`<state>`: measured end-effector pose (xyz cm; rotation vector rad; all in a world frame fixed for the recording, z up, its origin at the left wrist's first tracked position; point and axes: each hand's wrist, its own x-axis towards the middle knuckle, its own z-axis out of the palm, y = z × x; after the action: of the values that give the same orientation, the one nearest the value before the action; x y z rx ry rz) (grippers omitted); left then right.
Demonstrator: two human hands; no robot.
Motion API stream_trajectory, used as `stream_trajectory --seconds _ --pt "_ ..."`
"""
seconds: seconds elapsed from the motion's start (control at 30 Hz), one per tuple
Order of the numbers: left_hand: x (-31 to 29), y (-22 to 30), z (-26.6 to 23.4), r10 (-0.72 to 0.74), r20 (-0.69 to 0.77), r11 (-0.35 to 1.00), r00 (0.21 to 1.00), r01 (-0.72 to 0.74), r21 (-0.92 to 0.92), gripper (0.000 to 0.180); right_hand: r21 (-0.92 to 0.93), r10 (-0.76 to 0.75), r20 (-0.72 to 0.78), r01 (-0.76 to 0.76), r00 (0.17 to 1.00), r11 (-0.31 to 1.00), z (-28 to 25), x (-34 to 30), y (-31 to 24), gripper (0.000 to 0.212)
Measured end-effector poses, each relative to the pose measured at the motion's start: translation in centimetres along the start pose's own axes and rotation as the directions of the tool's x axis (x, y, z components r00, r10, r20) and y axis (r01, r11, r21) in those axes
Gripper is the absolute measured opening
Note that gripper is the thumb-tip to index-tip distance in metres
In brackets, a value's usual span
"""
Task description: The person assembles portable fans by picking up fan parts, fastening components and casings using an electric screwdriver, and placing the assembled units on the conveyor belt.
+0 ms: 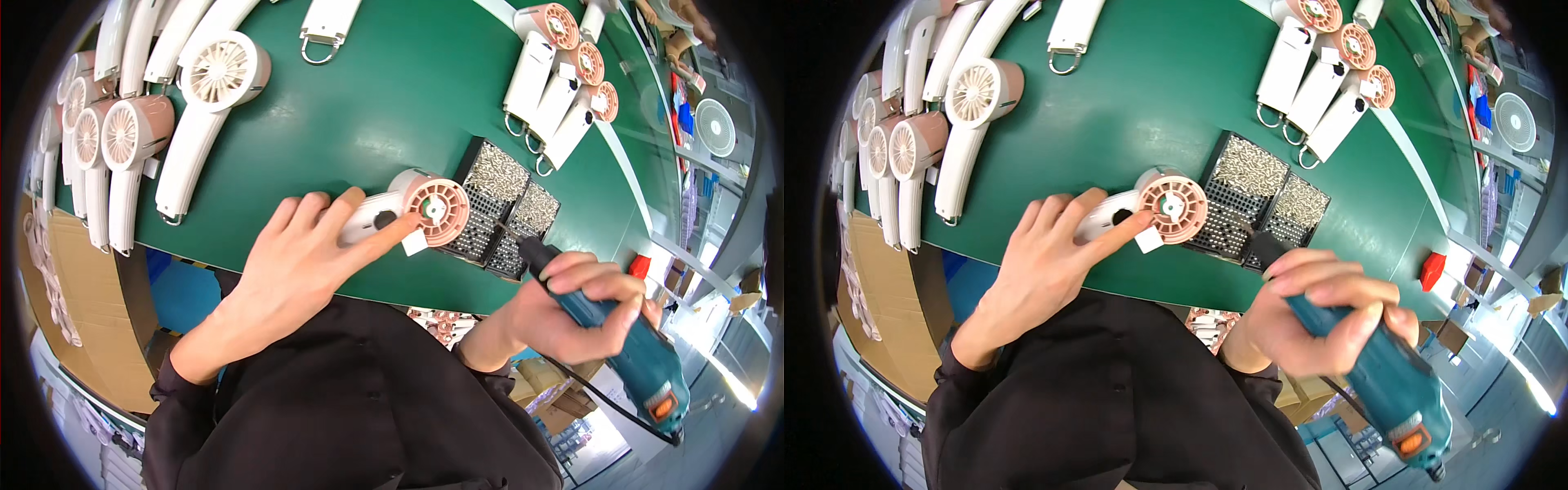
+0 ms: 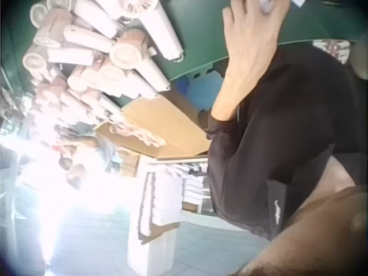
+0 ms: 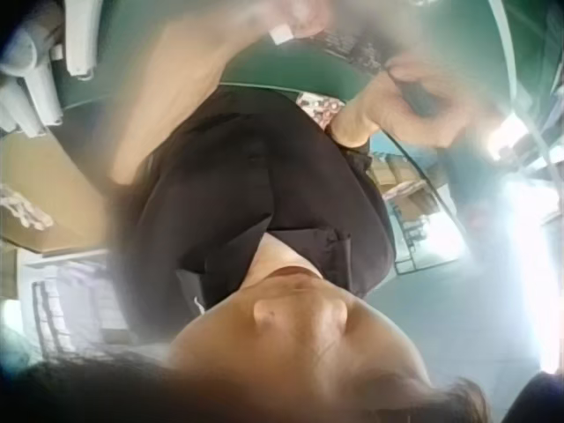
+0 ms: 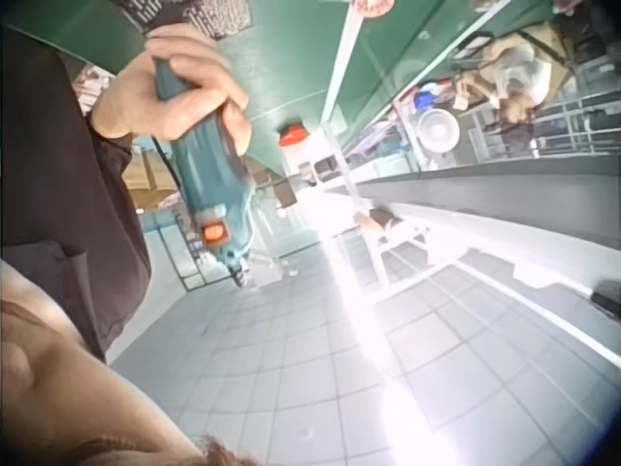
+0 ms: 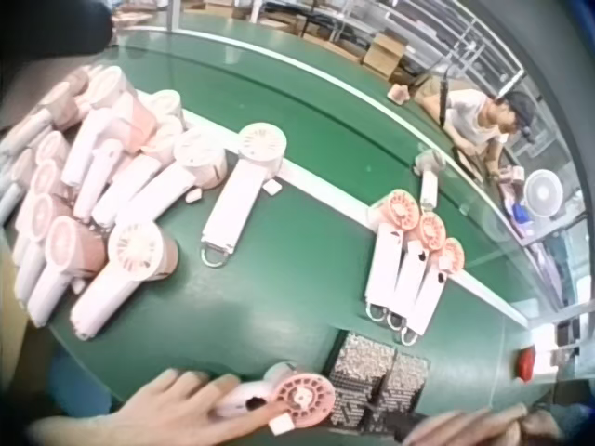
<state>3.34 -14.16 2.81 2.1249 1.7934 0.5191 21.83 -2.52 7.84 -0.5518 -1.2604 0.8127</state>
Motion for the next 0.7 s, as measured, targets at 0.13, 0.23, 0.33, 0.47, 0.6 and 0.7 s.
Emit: stream_trajectory --seconds 0.13,0.23,0.33,0.47,0.6,0.7 --pt "-0.1 0.0 -0.3 -0.021 -0.003 0.997 1.000 0.021 -0.070 0.068 0.155 0.016 0.173 -0.044 0.985 0.987 2.6 -0.6 -0.9 0.025" --pt "-0.2 -0.2 -0.2 -0.009 -0.013 0.997 1.000 0.008 -0.083 0.068 0.188 0.027 0.221 -0.069 0.975 0.980 3.2 -1.1 -0.7 0.026" --pt "-0.3 -0.4 -0.1 -0.017 -0.005 0.994 1.000 0.017 -0.106 0.066 0.217 0.039 0.208 -0.085 0.977 0.972 3.7 -1.6 -0.2 0.026" --pt "-0.5 -0.5 0.0 -0.022 0.008 0.994 1.000 0.022 -0.108 0.065 0.247 0.076 0.192 -0.123 0.978 0.961 4.1 -1.7 0.2 0.026" --pt "-0.6 -0.5 0.1 -0.029 0.009 0.992 1.000 0.030 -0.120 0.064 0.210 0.093 0.174 -0.129 0.980 0.969 4.4 -1.7 0.5 0.025" --pt "-0.5 -0.6 0.1 -0.015 0.009 0.993 1.000 0.016 -0.117 0.063 0.144 0.137 0.158 -0.160 0.978 0.977 4.5 -1.6 0.6 0.022"
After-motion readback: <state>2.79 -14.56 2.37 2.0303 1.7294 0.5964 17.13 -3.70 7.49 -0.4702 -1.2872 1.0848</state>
